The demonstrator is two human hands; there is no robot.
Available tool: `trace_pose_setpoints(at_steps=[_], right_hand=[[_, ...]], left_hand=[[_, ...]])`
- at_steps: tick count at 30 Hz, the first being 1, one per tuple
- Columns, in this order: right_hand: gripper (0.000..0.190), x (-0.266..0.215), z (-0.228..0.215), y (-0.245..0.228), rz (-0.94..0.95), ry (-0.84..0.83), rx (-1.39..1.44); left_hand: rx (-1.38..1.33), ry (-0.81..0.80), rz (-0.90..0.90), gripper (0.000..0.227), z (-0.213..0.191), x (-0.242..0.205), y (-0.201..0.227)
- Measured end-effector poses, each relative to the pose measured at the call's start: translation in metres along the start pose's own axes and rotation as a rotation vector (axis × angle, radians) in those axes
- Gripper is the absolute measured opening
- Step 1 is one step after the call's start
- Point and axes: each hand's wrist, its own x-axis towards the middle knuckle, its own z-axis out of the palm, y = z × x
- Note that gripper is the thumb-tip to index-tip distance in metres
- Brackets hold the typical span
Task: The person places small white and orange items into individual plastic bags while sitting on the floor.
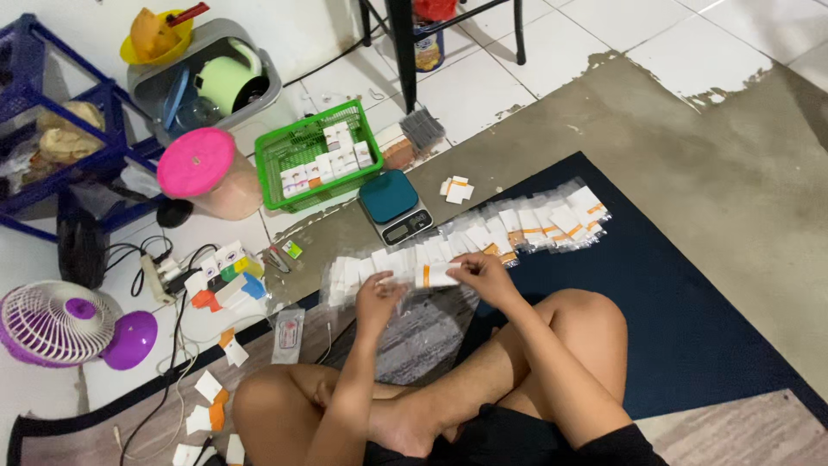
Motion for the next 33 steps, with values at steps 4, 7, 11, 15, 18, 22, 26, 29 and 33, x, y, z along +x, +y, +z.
trace_pose_setpoints(at_steps=[4, 7, 11, 15, 18, 22, 26, 29, 33], right_hand=[[0.016, -0.016, 0.014, -0.031, -0.014, -0.289, -0.050], [0.014, -0.018, 0.024, -0.030, -0.066, -0.369, -0.105], [0.013, -0.019, 0.029, -0.033, -0.216, -0.416, -0.079], [0.013, -0.022, 0.033, -0.037, -0.189, -0.515, -0.081], [0.013, -0.020, 0.038, -0.016, -0.071, -0.418, -0.099], [0.014, -0.011, 0.039, 0.008, -0.044, -0.378, -0.067], [0.017, -0.010, 0.038, 0.007, -0.055, -0.356, -0.090], [0.017, -0.014, 0.036, -0.010, -0.074, -0.366, -0.124], [0.017, -0.011, 0.034, 0.003, -0.073, -0.371, -0.123]], left_hand=[[-0.266, -0.099, 0.001, 0.030, -0.005, 0.009, 0.025], [-0.371, -0.164, -0.058, 0.029, -0.004, 0.000, 0.039], [-0.437, -0.181, -0.131, 0.028, 0.006, 0.000, 0.034], [-0.409, -0.116, -0.073, 0.026, 0.013, 0.002, 0.029], [-0.420, -0.112, -0.069, 0.026, 0.005, -0.016, 0.061], [-0.547, -0.044, -0.084, 0.030, -0.007, -0.019, 0.081], [-0.572, -0.007, -0.043, 0.031, -0.010, -0.011, 0.072], [-0.509, 0.011, -0.030, 0.023, -0.008, -0.013, 0.075], [-0.490, 0.038, 0.031, 0.021, -0.001, 0.000, 0.052]])
